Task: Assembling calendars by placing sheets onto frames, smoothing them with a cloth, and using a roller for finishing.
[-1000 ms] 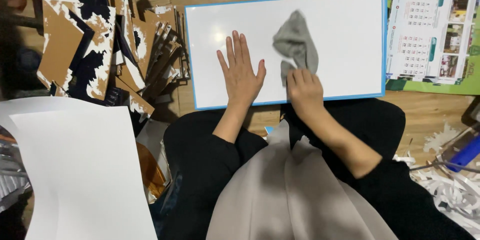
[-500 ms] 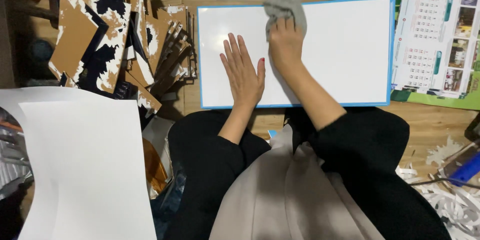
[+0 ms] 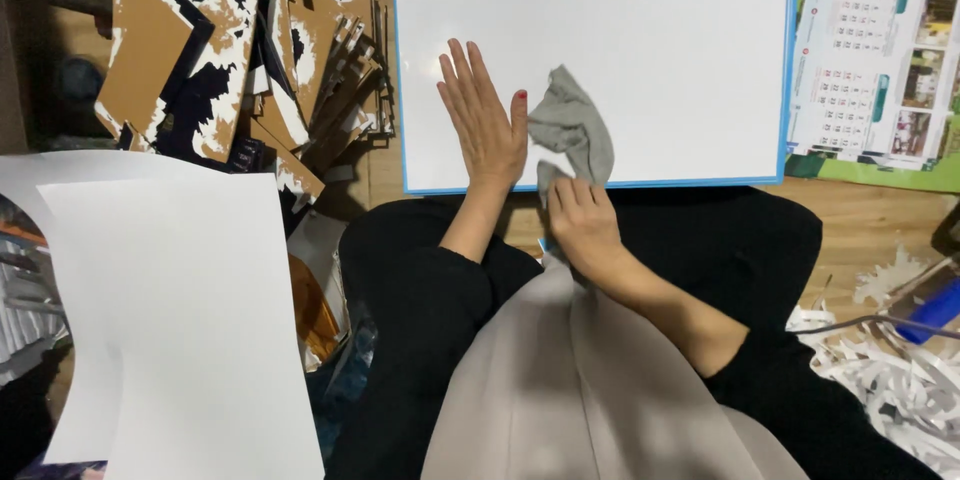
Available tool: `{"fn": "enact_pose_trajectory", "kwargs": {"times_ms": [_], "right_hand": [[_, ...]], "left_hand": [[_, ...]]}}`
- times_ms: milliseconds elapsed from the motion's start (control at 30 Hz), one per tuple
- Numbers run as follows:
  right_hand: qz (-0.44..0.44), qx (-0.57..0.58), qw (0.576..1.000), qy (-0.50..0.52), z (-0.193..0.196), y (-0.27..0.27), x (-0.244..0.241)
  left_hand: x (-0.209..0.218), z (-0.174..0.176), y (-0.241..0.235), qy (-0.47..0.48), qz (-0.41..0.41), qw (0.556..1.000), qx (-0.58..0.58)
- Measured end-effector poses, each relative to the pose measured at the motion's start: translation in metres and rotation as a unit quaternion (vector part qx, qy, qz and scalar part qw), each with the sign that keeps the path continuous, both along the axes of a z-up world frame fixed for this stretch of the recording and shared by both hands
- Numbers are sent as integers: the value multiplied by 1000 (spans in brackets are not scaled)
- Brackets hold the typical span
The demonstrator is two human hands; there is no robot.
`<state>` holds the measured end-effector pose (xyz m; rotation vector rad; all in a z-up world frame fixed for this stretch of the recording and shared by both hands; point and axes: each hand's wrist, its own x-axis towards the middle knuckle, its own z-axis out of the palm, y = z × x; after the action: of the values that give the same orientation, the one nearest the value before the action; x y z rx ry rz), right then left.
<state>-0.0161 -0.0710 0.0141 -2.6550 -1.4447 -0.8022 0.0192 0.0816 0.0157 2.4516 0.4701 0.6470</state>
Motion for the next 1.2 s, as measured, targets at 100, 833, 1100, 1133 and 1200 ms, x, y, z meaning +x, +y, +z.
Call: {"fn": "enact_pose_trajectory", "kwargs": {"times_ms": [100,833,1100,1133,1200], "right_hand": [[-57,-18,965,254,-1,-36,-21],[-247,95,961,-84,-37,9,206],[-190,28,978,-84,-26,-11,169],[-166,6,982,-86,-25,-19,155],[-165,0,984,-73,-32,-40,108]], "left_hand": [[-7,5,-3,1,2,1000,2],[5,14,-2,154,-12,988,19],[6,13,-2,156,-16,988,11],[6,13,-2,154,-16,988,13],[5,10,-3,154,-16,988,20]]}}
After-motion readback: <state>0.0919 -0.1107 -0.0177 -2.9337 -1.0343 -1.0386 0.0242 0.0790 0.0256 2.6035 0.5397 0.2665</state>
